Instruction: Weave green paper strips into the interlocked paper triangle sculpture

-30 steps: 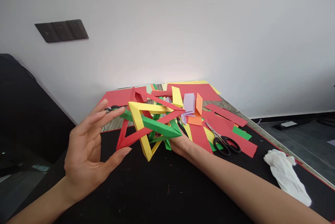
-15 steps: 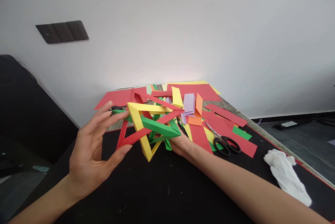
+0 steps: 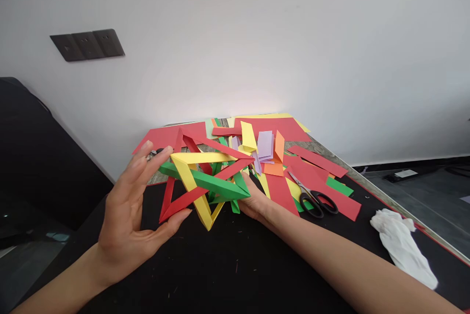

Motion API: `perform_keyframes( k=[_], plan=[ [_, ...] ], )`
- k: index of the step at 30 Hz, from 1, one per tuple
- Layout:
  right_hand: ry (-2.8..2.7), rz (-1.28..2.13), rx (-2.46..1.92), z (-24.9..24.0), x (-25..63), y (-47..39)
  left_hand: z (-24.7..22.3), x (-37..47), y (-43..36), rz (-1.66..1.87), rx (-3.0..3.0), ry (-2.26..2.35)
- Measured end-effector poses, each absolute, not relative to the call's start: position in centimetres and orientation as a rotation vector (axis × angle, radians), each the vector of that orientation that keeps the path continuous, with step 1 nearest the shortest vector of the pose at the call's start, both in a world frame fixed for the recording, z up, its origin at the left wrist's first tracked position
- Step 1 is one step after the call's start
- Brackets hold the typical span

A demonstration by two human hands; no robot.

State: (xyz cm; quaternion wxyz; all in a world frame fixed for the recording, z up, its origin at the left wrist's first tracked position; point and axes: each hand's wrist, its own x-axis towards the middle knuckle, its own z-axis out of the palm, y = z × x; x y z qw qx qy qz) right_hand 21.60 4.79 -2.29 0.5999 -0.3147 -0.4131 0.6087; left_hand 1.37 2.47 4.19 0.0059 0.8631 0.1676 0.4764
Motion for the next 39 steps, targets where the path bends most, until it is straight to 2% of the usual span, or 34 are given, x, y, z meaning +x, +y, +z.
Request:
perform_keyframes(
  k=[33,39],
  plan=[
    [-0.970,1.423,-0.794,-2.23,21.36,5.06,4.11,1.21,3.12,1.569,2.664,0.518],
    [-0.955,1.417,-0.787,-2.29,21.30,5.09,4.18,1.24,2.93,1.773,2.508,0.531]
  ],
)
